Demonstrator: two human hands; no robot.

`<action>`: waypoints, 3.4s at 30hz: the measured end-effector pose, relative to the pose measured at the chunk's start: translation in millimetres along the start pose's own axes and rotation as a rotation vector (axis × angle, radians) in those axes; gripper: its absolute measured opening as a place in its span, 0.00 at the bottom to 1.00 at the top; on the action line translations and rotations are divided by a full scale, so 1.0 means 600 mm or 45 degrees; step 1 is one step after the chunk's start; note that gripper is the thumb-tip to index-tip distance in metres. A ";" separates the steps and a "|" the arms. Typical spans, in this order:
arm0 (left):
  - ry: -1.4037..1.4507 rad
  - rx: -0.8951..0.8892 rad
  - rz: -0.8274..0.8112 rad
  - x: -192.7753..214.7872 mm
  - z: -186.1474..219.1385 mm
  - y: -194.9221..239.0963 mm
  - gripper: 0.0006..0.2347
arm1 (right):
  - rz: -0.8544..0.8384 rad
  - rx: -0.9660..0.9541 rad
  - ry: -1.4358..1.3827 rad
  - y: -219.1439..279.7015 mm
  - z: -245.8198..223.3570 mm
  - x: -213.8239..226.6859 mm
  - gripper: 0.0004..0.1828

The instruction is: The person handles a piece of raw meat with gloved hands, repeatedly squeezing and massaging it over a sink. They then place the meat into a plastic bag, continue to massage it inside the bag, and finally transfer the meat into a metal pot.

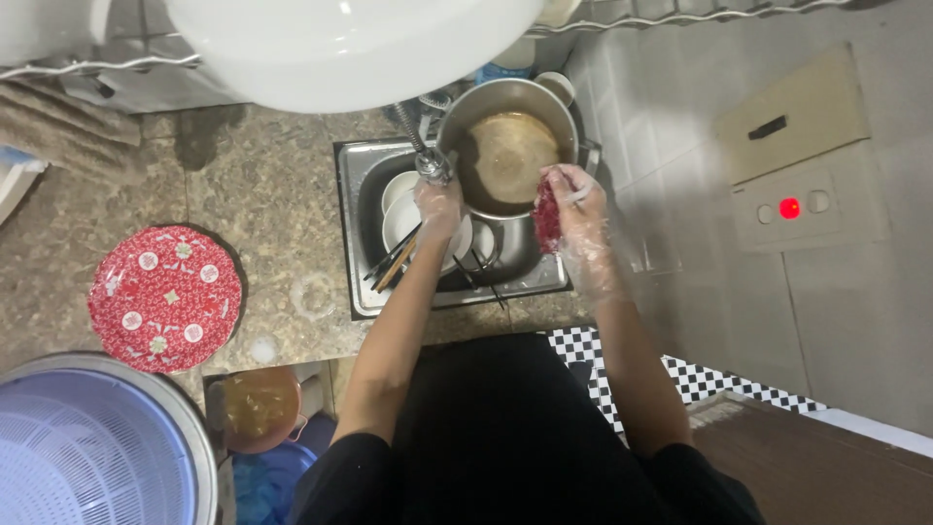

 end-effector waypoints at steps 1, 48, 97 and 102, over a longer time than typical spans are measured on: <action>0.136 0.102 -0.050 0.043 0.020 -0.008 0.11 | -0.032 0.094 0.004 -0.022 0.023 -0.001 0.10; -0.477 1.666 -0.423 0.484 -0.930 0.483 0.46 | -0.791 -1.198 -1.508 0.231 0.413 -0.433 0.31; 1.064 1.170 -0.125 0.399 -0.541 0.336 0.18 | -0.349 0.290 0.992 0.273 0.121 -0.622 0.23; 0.883 1.093 -0.154 0.478 -0.453 0.310 0.15 | -0.310 -0.065 0.417 0.146 0.281 -0.497 0.24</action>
Point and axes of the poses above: each hand's wrist, its own y-axis away from the middle knuckle, its own x-axis out of the back of the hand, z = x × y, the point moved 10 cm from there along -y, towards the middle knuckle, and after that the axes turned 6 degrees about -x, right-handed, at the moved point
